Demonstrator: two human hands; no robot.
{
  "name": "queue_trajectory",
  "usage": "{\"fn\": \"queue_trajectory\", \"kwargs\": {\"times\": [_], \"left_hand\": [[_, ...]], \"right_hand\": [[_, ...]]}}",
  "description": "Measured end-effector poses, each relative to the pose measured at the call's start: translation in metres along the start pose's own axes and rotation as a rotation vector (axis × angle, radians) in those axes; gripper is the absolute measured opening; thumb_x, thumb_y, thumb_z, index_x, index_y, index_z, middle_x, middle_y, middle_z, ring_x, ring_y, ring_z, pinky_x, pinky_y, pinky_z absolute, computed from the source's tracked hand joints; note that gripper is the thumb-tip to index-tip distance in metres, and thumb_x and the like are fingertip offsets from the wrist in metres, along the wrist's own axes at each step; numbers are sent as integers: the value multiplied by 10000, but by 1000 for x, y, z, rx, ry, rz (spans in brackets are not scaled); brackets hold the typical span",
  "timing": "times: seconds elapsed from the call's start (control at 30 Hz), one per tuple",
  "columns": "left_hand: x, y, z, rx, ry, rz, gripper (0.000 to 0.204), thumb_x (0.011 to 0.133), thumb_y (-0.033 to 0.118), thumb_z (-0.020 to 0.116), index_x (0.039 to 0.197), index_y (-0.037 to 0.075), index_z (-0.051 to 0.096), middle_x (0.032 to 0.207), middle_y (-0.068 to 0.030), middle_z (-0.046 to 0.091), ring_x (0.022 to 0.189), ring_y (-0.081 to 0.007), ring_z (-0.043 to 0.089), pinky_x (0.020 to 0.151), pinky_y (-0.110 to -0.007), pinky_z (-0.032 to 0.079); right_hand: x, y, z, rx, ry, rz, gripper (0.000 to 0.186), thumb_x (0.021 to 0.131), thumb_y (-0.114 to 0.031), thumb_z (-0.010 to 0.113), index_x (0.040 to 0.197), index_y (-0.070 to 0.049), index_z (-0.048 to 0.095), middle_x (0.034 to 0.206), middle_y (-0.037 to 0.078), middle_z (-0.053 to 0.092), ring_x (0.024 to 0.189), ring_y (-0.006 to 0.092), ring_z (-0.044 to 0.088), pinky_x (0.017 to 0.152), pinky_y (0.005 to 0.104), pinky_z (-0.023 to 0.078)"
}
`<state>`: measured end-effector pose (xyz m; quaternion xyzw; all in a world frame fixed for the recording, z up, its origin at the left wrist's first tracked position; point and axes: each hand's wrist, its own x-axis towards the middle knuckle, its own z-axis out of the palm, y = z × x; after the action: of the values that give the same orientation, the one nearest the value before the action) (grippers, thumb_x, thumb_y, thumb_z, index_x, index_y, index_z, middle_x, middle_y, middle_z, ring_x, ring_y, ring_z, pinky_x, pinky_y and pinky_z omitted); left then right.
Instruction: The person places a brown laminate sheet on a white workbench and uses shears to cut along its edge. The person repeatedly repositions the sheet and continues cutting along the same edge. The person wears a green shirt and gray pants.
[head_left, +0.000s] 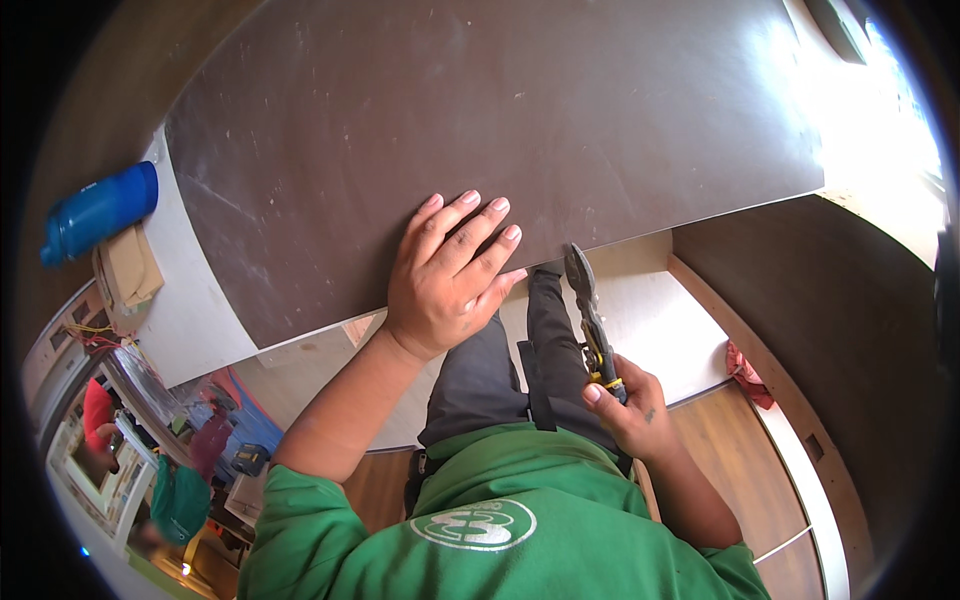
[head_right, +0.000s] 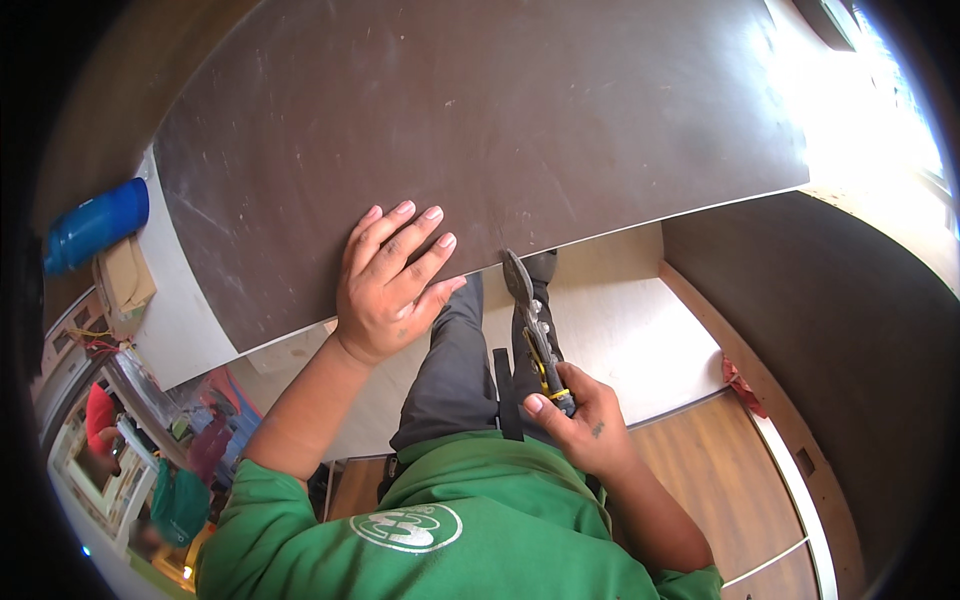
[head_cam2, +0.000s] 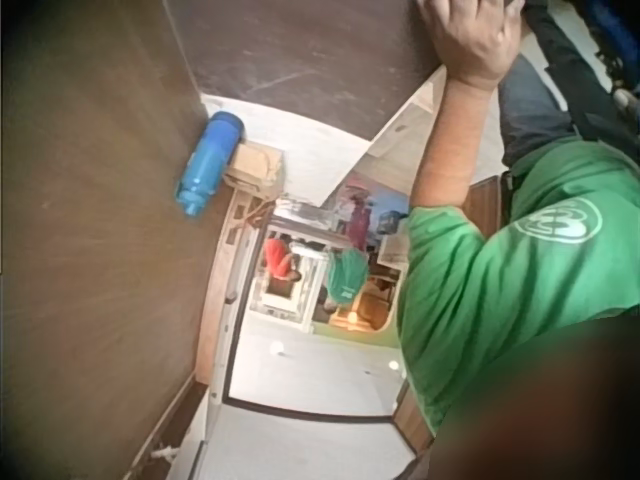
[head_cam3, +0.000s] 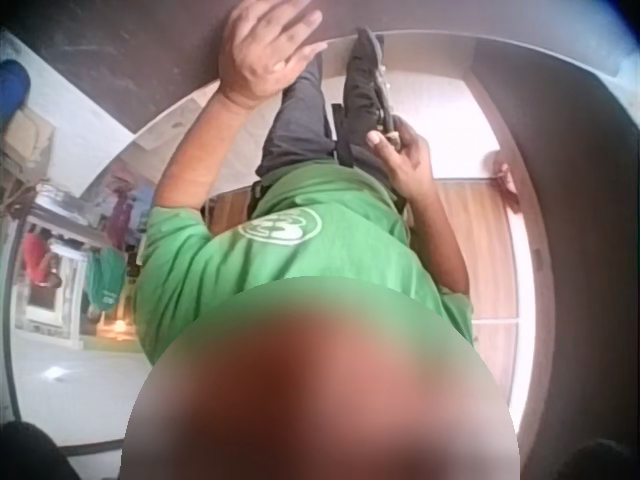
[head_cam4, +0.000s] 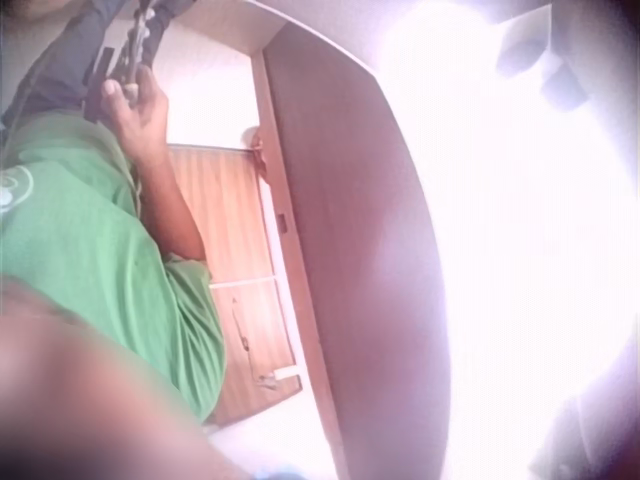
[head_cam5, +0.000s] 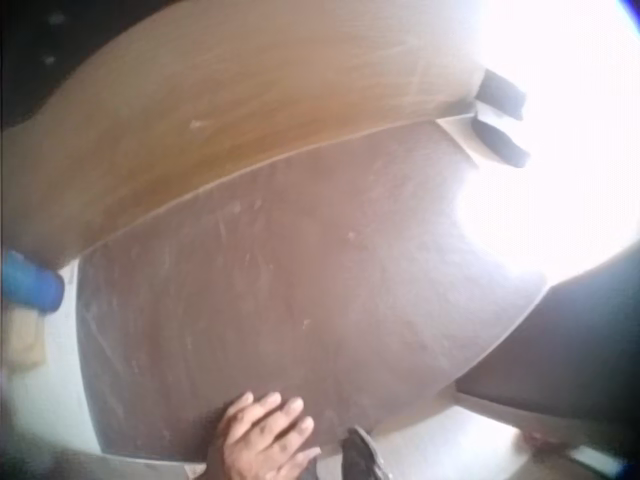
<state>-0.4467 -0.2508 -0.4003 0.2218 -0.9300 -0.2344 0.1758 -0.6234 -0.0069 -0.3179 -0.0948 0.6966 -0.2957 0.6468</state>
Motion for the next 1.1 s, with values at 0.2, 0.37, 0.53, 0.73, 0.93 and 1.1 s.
{"fn": "queue_trajectory", "kwargs": {"times": [0.2,0.37,0.53,0.73,0.93,1.1], "left_hand": [[-1,-1,1,-10,7,-3,502,803,259,930,1269,132,794,1453,-82,719,1377,-336,624,1212,-544,433],[-1,-2,2,-18,16,0,499,794,263,937,1256,130,802,1451,-81,721,1377,-332,626,1214,-539,434],[-2,-2,3,-13,16,1,489,793,264,937,1244,128,806,1444,-80,725,1368,-332,633,1212,-538,437],[-1,-3,4,-8,23,7,484,793,263,933,1240,129,804,1429,-85,731,1358,-335,638,1207,-543,441],[-2,-3,3,-8,16,13,505,789,263,933,1257,131,797,1425,-89,733,1355,-342,638,1206,-548,440],[-2,-3,4,-11,18,17,507,792,268,932,1263,136,796,1426,-88,733,1357,-340,637,1206,-547,441]], "right_hand": [[0,4,4,-39,37,-40,460,985,-355,820,1098,65,667,842,41,610,816,132,532,736,316,474],[0,5,5,-63,53,-57,448,981,-359,825,1042,48,646,821,36,589,800,127,516,719,310,463],[-2,5,6,-115,72,-50,438,979,-409,787,1014,8,656,823,13,608,782,112,533,718,293,457],[-4,6,5,-135,87,-64,417,975,-411,777,998,-12,660,821,-4,610,766,102,531,708,288,451],[-6,4,5,-102,92,-65,433,971,-331,840,1063,58,673,806,56,604,780,138,527,705,323,470],[-7,0,8,-116,94,-48,417,989,-416,778,976,-17,657,798,-7,596,750,102,526,692,292,450]]}}
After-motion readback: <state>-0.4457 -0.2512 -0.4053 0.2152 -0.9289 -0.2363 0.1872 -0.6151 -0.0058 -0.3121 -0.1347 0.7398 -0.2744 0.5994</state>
